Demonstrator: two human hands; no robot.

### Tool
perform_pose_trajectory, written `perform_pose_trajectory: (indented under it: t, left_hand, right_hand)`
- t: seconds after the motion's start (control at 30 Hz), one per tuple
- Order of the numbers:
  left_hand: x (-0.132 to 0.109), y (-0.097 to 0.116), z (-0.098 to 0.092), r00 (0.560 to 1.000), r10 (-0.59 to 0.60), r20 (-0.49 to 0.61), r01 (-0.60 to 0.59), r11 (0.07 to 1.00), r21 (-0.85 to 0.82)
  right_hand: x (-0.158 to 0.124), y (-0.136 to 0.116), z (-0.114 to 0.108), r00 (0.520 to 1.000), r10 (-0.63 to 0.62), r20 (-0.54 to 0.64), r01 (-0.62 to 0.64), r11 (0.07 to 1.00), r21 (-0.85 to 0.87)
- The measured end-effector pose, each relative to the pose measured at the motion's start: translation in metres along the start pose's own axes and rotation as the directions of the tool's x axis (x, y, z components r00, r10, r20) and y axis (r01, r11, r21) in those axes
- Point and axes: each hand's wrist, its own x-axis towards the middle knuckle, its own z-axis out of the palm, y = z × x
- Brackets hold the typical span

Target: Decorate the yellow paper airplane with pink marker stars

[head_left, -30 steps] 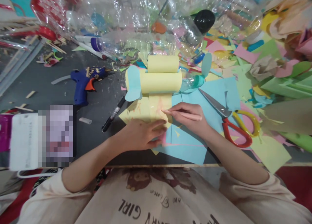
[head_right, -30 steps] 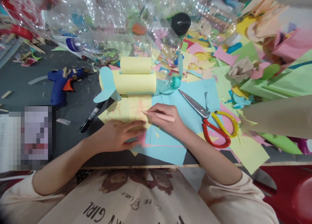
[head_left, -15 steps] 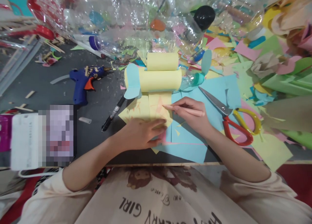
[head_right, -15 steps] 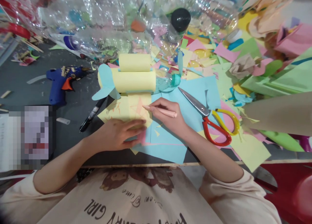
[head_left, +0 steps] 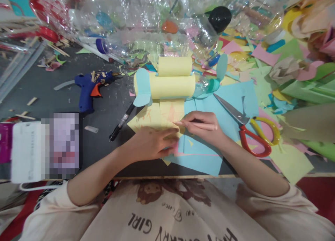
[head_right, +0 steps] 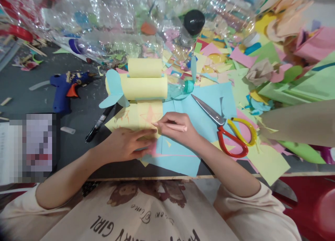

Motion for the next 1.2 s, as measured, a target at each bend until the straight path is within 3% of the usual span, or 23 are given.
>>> perform_pose_trajectory:
  t: [0.1,0.27,0.37,0.6,0.83,1.2]
  left_hand:
    - [0.0006,0.0005,-0.0005,1.000,-0.003,0.001,0.003,1.000,0.003]
    - [0.0002,0.0002,-0.0004,1.000,-0.005,0.016,0.005,1.000,0.009]
    - [0.0000,0.0000,0.0001,1.000,-0.006,0.024,0.006,1.000,0.007]
    - [-0.0003,-0.0001,0.0006,1.000,-0.001,0.024,0.001,0.999,0.032]
    - [0.0003,-0.0001,-0.0007,0.998,-0.005,0.058,0.004,1.000,0.026]
    - [0.0013,-0.0002,-0.0014,0.999,0.009,0.038,-0.010,0.999,0.050]
  right_hand:
    - [-0.0001,0.0006,-0.0007,1.000,-0.005,0.029,0.005,1.000,0.009]
    - [0.0012,0.0037,0.0001,0.992,0.017,-0.123,0.000,0.990,0.140]
    - [0.0022,0.0052,0.0000,0.991,0.020,-0.136,0.005,0.984,0.176]
    - [0.0007,0.0016,0.0007,0.993,-0.027,-0.118,0.034,0.998,0.058]
    - [-0.0003,0.0035,0.0027,0.987,0.006,-0.163,-0.008,1.000,-0.013]
    - [0.0002,0.0060,0.0019,0.989,0.009,-0.148,-0.010,1.000,-0.009]
